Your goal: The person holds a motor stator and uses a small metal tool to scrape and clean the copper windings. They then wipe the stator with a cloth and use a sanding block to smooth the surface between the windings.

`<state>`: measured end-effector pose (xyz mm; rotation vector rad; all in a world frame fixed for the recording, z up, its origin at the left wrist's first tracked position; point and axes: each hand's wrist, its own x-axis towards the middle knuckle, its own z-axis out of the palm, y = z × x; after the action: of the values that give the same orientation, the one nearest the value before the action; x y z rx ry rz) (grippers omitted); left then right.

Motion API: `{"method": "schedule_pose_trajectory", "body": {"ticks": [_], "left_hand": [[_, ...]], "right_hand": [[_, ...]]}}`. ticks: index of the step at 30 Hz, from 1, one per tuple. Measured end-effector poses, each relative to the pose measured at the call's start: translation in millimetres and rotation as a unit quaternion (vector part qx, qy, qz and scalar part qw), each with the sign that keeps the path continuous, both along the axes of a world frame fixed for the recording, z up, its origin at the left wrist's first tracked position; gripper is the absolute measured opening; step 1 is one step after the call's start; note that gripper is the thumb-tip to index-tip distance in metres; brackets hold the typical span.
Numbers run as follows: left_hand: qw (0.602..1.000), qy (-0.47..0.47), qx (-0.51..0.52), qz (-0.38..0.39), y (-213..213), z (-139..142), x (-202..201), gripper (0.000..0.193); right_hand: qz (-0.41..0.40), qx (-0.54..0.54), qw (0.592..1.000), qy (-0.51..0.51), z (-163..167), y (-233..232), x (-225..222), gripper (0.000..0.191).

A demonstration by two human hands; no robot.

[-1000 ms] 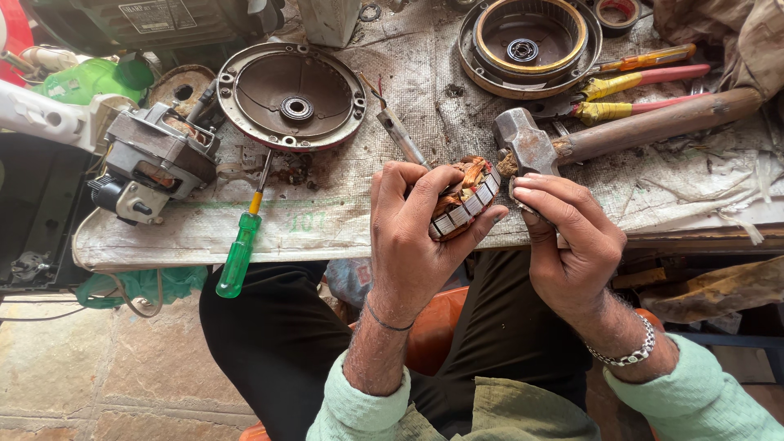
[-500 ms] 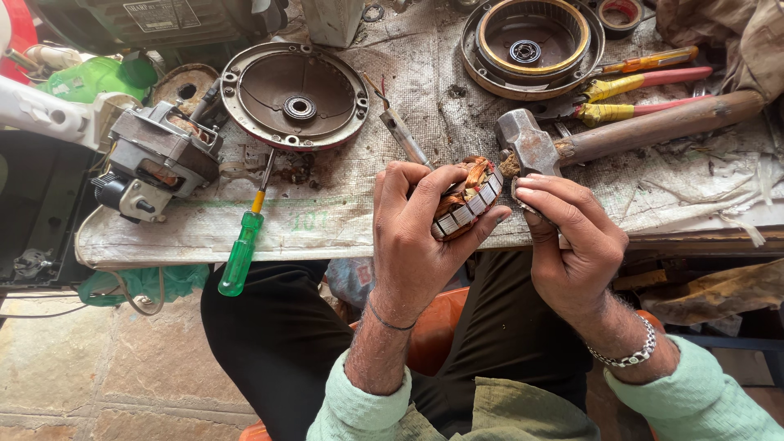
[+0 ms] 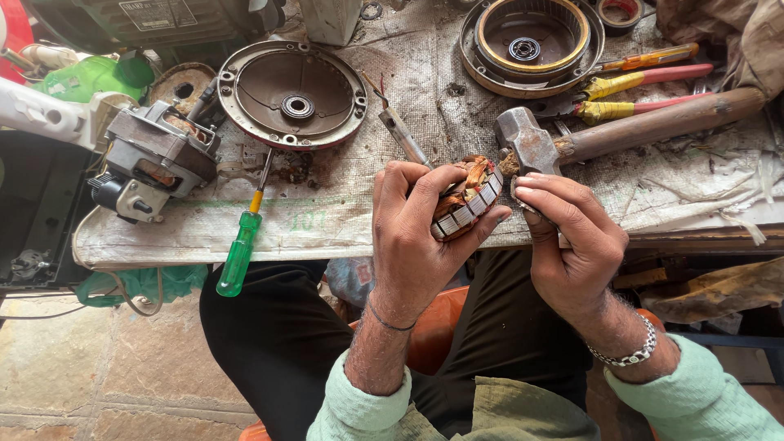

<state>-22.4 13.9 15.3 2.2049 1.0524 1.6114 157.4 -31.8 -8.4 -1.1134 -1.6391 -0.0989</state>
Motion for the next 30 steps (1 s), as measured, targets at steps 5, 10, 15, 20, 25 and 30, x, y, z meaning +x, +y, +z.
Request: {"method": "schedule_pose_trajectory", "body": {"ticks": [5,10,15,20,25,30], "left_hand": [[1.000,0.000,0.004,-0.002,0.6,-1.3,1.0,0.055],[1.000,0.001,-0.001,-0.004,0.2,-2.5,1.4,0.055],[1.000,-0.006,-0.003,-0.007,0.0,-2.6,1.1,0.054],[1.000,-0.004,0.003,0.000,0.1,-2.5,1.4,0.055],[1.000,-0.005,0.004,-0.001,0.1,-3.2,1.3,0.054],[1.000,0.005,0.020,0.006,0.0,-5.3,3.8,0.051]], "right_hand": [[-0.003,-0.004,1.000,0.001,-0.4,-0.4,0.1,0.018],[0.004,-0.003,1.000,0.003,-1.0,0.1,0.6,0.019],[0.002,-0.003,1.000,0.002,-0.6,-0.3,0.6,0.018],[0.000,-0.006,1.000,0.001,-0.4,-1.0,0.4,0.018],[0.001,-0.006,1.000,0.004,0.5,-0.4,0.3,0.018],[0.009,-0.007,1.000,0.011,4.8,-2.3,-1.7,0.018]]}}
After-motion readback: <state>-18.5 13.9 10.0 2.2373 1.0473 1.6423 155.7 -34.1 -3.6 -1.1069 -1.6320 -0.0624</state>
